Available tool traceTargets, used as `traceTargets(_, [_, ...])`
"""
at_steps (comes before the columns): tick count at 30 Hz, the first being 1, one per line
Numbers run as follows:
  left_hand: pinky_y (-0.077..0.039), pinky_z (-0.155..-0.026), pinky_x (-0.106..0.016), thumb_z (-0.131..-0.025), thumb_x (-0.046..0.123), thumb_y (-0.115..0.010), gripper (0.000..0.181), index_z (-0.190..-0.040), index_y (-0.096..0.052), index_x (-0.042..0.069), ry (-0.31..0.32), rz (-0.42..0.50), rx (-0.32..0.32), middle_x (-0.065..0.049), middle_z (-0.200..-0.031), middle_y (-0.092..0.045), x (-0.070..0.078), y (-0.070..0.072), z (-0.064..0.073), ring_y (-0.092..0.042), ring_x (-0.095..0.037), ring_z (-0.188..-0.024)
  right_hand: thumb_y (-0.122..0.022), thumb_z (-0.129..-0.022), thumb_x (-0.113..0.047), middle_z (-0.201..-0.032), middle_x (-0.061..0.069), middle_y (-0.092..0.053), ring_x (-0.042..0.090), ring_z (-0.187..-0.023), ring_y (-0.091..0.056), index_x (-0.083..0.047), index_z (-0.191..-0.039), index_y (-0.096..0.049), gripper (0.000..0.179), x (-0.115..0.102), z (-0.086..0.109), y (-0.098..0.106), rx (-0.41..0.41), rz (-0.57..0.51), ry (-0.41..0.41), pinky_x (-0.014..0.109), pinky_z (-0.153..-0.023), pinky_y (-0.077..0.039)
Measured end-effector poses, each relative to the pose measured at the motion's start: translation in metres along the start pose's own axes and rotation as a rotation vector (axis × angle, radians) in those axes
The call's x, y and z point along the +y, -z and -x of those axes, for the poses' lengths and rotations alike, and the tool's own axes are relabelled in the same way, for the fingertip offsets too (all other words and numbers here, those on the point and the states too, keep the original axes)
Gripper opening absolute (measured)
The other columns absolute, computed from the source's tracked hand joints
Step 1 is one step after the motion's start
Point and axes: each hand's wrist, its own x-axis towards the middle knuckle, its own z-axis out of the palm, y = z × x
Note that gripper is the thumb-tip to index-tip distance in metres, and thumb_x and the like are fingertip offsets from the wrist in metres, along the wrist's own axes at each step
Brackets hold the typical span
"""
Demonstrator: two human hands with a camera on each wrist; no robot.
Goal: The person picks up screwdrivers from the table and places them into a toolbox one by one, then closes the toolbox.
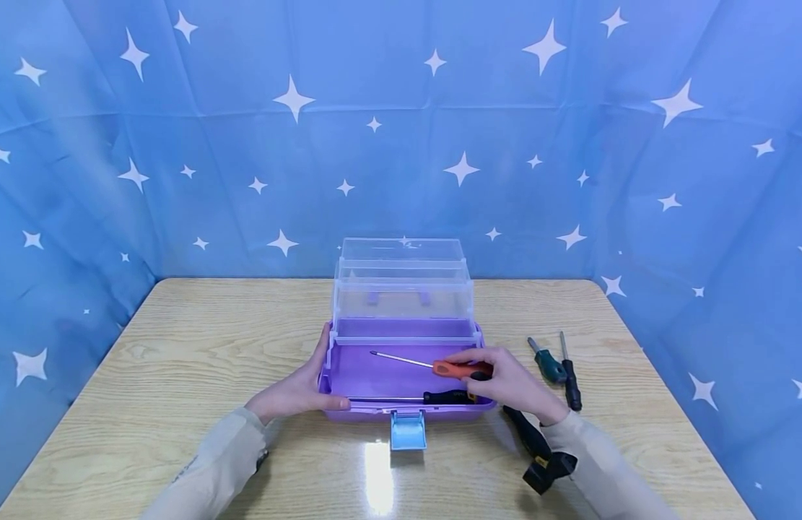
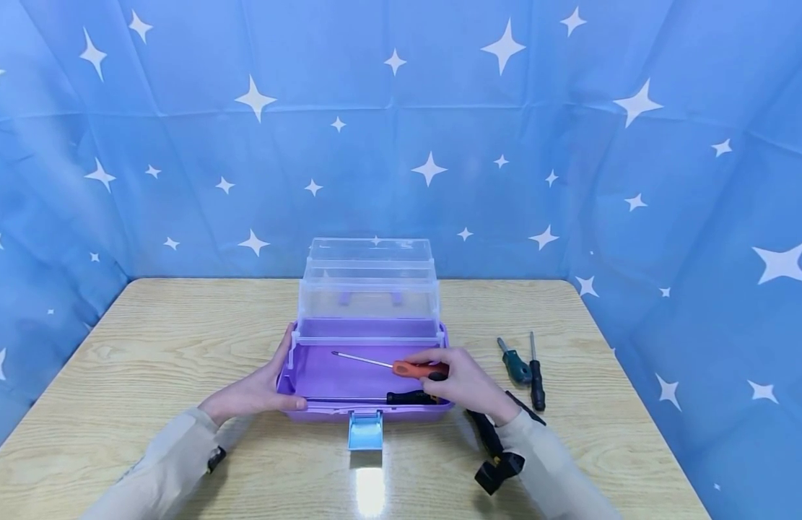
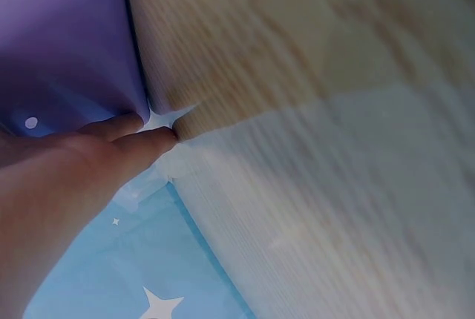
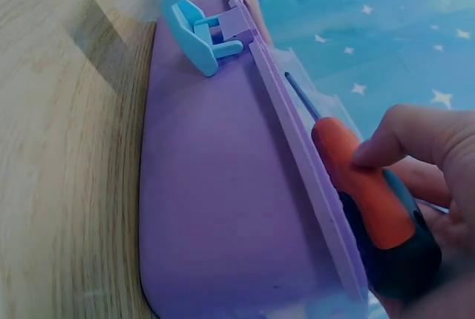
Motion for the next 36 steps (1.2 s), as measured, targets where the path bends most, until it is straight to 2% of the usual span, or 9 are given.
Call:
traceTargets(4, [-0.001, -0.112, -0.057, -0.073, 0.023, -0.085, 0.136, -0.148, 0.028, 0.031, -0.002, 0.000, 0.000, -0.011, -0.157, 0.024, 0.001, 0.000, 0.000, 0.011, -0.035, -0.143, -0.063, -0.087, 0.002, -0.100, 0.015, -0.059, 0.032, -0.059, -0.056, -0.007, -0.123, -0.066, 0.037, 0.002, -0.004, -0.001, -0.034, -0.028, 0.016, 0.022, -0.047, -0.042])
traceTargets(6, [0.000, -0.112, -0.057, -0.073, 0.023, -0.085, 0.136, -0.148, 0.028, 0.031, -0.004, 0.001, -0.001, -0.011, -0.157, 0.025, 0.001, 0.000, 0.000, 0.011, -0.035, -0.143, -0.062, -0.088, 0.002, -0.101, 0.015, -0.061, 0.035, -0.060, -0.056, -0.006, -0.124, -0.065, 0.037, 0.003, -0.006, -0.002, -0.057, -0.043, 0.020, 0.023, -0.048, -0.043])
traceTargets(13, [0.000, -0.112, -0.057, -0.073, 0.022, -0.085, 0.136, -0.148, 0.028, 0.032, -0.009, -0.002, 0.001, -0.010, -0.157, 0.024, 0.000, 0.000, -0.001, 0.012, -0.034, -0.143, -0.060, -0.089, 0.002, -0.098, 0.019, -0.062, 0.013, -0.053, -0.048, -0.003, -0.125, -0.064, 0.036, 0.000, -0.012, -0.004, -0.119, -0.047, 0.008, 0.022, -0.048, -0.041])
traceTargets(19, [-0.001, -0.112, -0.058, -0.074, 0.022, -0.084, 0.134, -0.148, 0.028, 0.032, -0.013, 0.002, 0.003, -0.010, -0.157, 0.023, 0.000, 0.001, 0.000, 0.011, -0.035, -0.143, -0.062, -0.090, 0.002, -0.103, 0.014, -0.064, 0.009, -0.051, -0.044, -0.001, -0.123, -0.065, 0.033, -0.002, -0.018, -0.007, -0.138, 0.009, 0.050, 0.022, -0.046, -0.039])
traceTargets(26, [0.000, -0.111, -0.060, -0.074, 0.022, -0.084, 0.135, -0.147, 0.028, 0.033, 0.002, -0.007, 0.003, -0.012, -0.156, 0.025, -0.001, 0.000, 0.002, 0.012, -0.036, -0.143, -0.064, -0.088, 0.002, -0.108, 0.006, -0.068, 0.010, -0.081, -0.057, -0.002, -0.116, -0.070, 0.029, 0.000, -0.026, -0.016, -0.174, 0.211, 0.166, 0.026, -0.068, -0.048])
traceTargets(32, [-0.002, -0.111, -0.059, -0.074, 0.022, -0.084, 0.135, -0.147, 0.029, 0.033, -0.002, 0.008, 0.003, -0.011, -0.156, 0.026, -0.002, 0.000, 0.001, 0.011, -0.036, -0.143, -0.064, -0.087, 0.004, -0.106, 0.007, -0.070, 0.013, -0.091, -0.061, 0.001, -0.114, -0.070, 0.028, 0.000, -0.035, -0.022, -0.215, 0.252, 0.226, 0.028, -0.076, -0.051])
traceTargets(36, [-0.002, -0.111, -0.059, -0.074, 0.022, -0.084, 0.135, -0.147, 0.028, 0.031, -0.011, 0.021, -0.006, -0.011, -0.156, 0.026, -0.002, -0.001, 0.000, 0.011, -0.036, -0.143, -0.064, -0.086, 0.005, -0.107, 0.009, -0.070, 0.016, -0.095, -0.063, 0.002, -0.114, -0.070, 0.028, 0.003, -0.036, -0.025, -0.205, 0.268, 0.240, 0.031, -0.079, -0.052])
